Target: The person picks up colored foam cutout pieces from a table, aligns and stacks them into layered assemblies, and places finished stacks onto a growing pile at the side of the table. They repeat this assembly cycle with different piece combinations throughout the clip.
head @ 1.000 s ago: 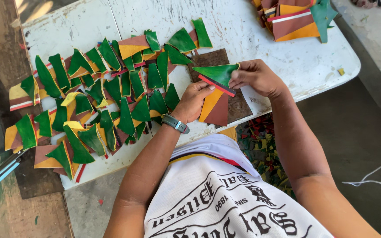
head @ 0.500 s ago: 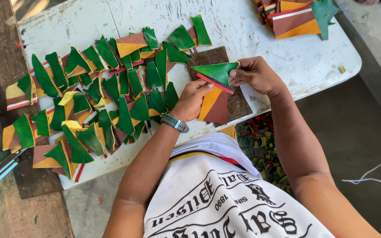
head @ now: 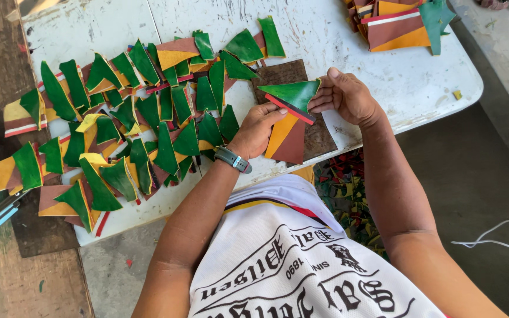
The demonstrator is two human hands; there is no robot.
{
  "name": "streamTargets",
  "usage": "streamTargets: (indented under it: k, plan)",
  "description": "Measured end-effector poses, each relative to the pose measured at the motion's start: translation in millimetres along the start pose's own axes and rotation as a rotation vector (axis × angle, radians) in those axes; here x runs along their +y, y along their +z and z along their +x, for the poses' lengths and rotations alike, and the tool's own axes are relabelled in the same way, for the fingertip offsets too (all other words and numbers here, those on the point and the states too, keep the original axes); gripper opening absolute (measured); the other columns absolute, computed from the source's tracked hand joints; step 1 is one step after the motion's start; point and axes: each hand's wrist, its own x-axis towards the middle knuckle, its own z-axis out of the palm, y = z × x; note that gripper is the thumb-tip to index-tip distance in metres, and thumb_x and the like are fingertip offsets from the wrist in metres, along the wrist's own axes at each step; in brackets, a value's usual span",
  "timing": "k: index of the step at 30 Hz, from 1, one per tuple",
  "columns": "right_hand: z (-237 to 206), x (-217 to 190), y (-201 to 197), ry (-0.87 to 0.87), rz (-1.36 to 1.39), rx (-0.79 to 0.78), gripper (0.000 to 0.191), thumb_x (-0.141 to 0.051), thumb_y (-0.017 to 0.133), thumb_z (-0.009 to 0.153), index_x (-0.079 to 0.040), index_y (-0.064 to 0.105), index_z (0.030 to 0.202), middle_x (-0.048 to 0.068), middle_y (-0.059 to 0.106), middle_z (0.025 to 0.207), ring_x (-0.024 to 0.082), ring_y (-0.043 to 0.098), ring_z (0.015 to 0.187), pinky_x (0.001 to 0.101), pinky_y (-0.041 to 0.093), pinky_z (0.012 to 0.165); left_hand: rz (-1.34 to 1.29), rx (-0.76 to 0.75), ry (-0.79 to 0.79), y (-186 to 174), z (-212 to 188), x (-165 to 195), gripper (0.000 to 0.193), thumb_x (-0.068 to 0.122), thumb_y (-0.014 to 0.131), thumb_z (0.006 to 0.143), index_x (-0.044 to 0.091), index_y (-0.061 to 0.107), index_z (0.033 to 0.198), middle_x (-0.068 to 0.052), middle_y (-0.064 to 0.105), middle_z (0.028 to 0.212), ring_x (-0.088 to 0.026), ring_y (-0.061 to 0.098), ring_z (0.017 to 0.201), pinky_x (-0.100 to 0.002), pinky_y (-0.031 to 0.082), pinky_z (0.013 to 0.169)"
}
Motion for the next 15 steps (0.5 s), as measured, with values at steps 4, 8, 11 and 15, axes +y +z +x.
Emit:
streamTargets:
  k: [4, 8, 11, 15]
  plan:
    - [1, 4, -5, -0.016, 0.007, -0.030, 0.054, -0.050, 0.060, 0.103, 0.003, 0.065, 0.113, 0.017, 0.074, 0.102, 0.030, 0.075, 0.094, 0.0429, 0.063, 0.086, 0.034, -0.020, 0.035, -5, 3, -5, 0.026, 0.009, 0.065, 0.103, -0.007, 0.066, 0.123, -0.012, 0.072, 0.116, -0.015, 0.068, 0.102, -0.031, 0.055, 0.091]
    - [2, -5, -9, 0.059, -0.292, -0.040, 0.047, -0.032, 0.071, 0.097, 0.005, 0.067, 0.125, 0.013, 0.072, 0.096, 0.020, 0.073, 0.086, 0.0347, 0.063, 0.079, 0.041, -0.014, -0.017, -8, 6, -2, 0.026, 0.010, 0.065, 0.098, -0.003, 0.068, 0.120, -0.009, 0.073, 0.115, -0.015, 0.068, 0.106, -0.030, 0.054, 0.095]
    - [4, -18, -14, 0.028, -0.426, -0.111, 0.046, -0.017, 0.078, 0.089, 0.007, 0.067, 0.126, 0.011, 0.074, 0.101, 0.016, 0.072, 0.084, 0.0306, 0.063, 0.075, 0.374, -0.134, 0.040, -8, 13, 18, 0.027, 0.014, 0.064, 0.099, -0.002, 0.072, 0.120, -0.005, 0.073, 0.117, -0.010, 0.064, 0.109, -0.026, 0.050, 0.099]
    - [5, -23, -19, 0.032, -0.389, -0.174, 0.042, -0.012, 0.080, 0.087, 0.006, 0.068, 0.124, 0.011, 0.074, 0.102, 0.014, 0.073, 0.085, 0.0290, 0.063, 0.077, 0.775, -0.216, 0.013, 1, 22, 53, 0.029, 0.020, 0.065, 0.098, -0.001, 0.073, 0.116, -0.004, 0.074, 0.105, -0.007, 0.062, 0.096, -0.026, 0.051, 0.086]
